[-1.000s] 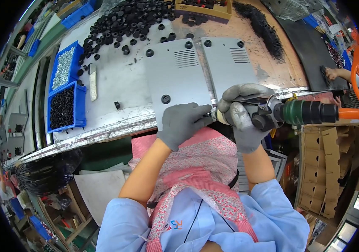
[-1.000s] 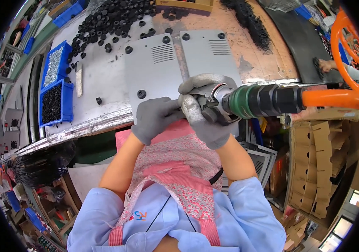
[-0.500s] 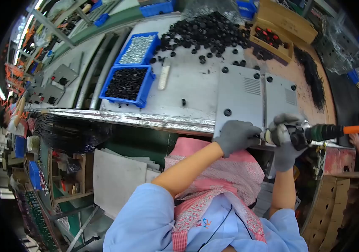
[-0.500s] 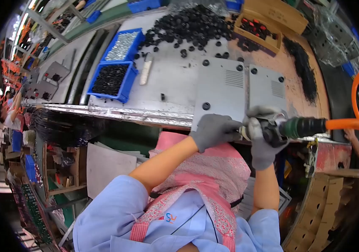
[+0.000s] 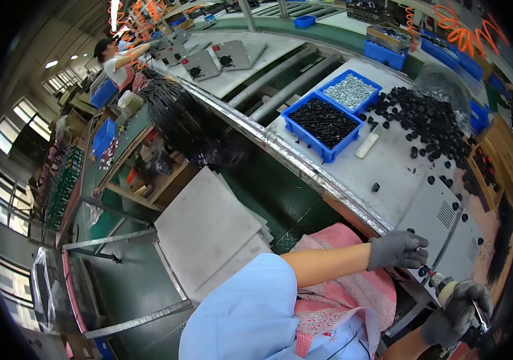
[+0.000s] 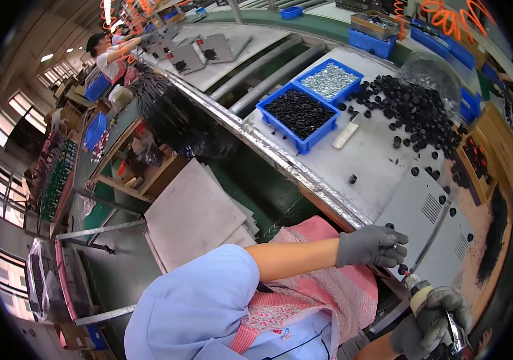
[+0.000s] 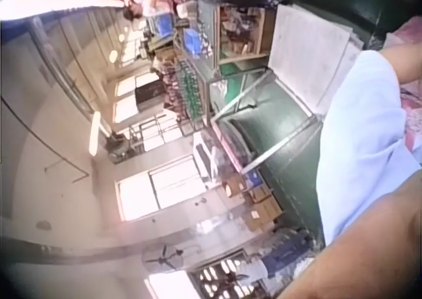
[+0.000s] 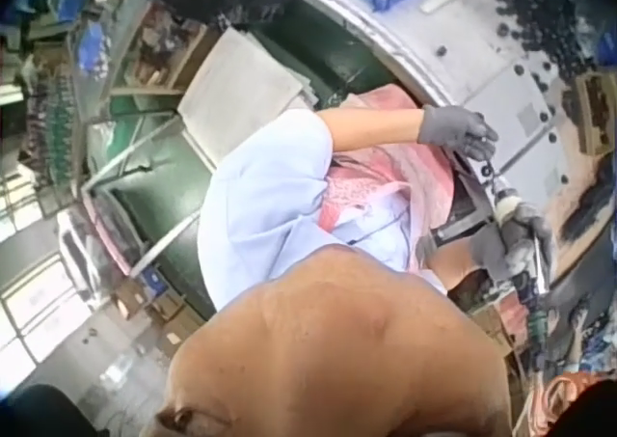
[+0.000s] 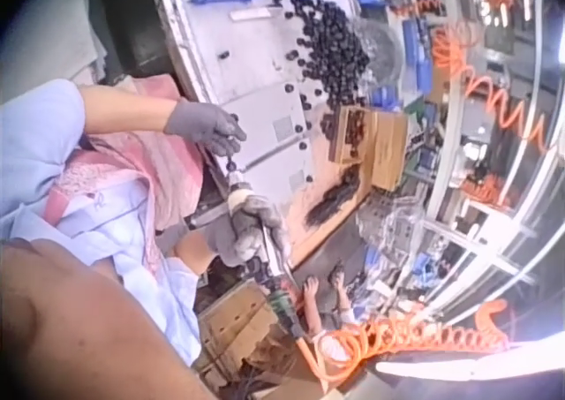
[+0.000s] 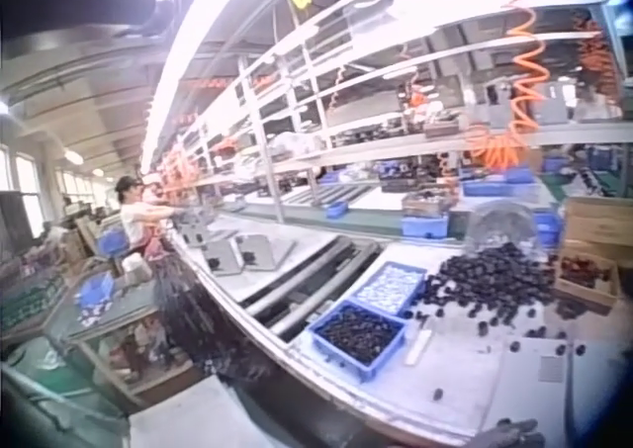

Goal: Assembling the metal casing for an electronic device, installing fans and securing components with an electric screwdriver.

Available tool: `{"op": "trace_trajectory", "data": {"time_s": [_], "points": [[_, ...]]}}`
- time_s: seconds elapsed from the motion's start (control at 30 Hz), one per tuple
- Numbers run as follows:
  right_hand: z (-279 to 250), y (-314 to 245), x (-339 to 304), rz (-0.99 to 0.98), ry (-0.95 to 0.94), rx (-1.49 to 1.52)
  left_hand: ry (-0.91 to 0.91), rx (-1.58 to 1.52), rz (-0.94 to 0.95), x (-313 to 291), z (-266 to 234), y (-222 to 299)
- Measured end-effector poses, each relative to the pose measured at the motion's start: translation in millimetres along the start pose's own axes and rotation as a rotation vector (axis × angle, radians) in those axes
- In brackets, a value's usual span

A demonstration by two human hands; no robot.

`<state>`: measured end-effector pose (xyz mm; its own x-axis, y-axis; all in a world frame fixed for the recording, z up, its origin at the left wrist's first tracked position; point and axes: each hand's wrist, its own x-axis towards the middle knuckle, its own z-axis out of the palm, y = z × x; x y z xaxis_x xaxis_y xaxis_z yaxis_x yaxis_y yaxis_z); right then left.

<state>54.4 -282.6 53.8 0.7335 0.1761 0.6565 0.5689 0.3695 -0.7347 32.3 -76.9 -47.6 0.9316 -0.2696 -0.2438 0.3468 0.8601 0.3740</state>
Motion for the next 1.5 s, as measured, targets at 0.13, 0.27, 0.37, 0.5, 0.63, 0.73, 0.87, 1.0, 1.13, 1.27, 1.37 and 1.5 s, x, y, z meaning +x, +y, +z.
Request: {"op": "trace_trajectory", "data": {"time_s": [0.13, 0.27, 0.37, 0.5, 0.63, 0.73, 0.87, 1.0, 1.13, 1.27, 1.37, 1.5], "points": [[53, -22, -2, 0.079, 0.064, -0.022, 0.057, 0.252, -0.034, -2, -4, 4], [52, -25, -1, 0.056, 0.034, -0.033, 0.103, 0.472, -0.066, -15, 8, 5], [44, -17, -3, 0.006, 0.005, -0.001, 0.03, 0.385, -0.01, -18, 12, -1], [53, -19, -7, 0.018, 0.054, -0.014, -0.023, 0.299, 0.017, -21, 17, -3], [68, -22, -7, 0.012, 0.138, -0.028, -0.027, 0.317, 0.02, -26, 21, -5], [67, -22, -9, 0.008, 0.109, -0.021, -0.052, 0.345, 0.033, -27, 15, -7], [55, -23, -12, 0.012, 0.029, -0.012, -0.04, 0.339, 0.036, -26, 19, -11], [57, -20, -17, 0.024, 0.072, 0.036, 0.02, 0.446, -0.017, -29, 23, -6], [76, -27, -24, -0.014, 0.167, 0.048, 0.153, 0.48, -0.037, -30, 30, -8], [80, -24, -13, -0.143, -0.055, 0.063, 0.168, 0.447, -0.091, -35, 28, 0], [86, -22, -8, -0.167, -0.058, 0.082, 0.203, 0.41, -0.126, -35, 30, 3], [80, -25, -6, -0.151, -0.026, -0.001, 0.147, 0.257, -0.09, -33, 30, -3]]}}
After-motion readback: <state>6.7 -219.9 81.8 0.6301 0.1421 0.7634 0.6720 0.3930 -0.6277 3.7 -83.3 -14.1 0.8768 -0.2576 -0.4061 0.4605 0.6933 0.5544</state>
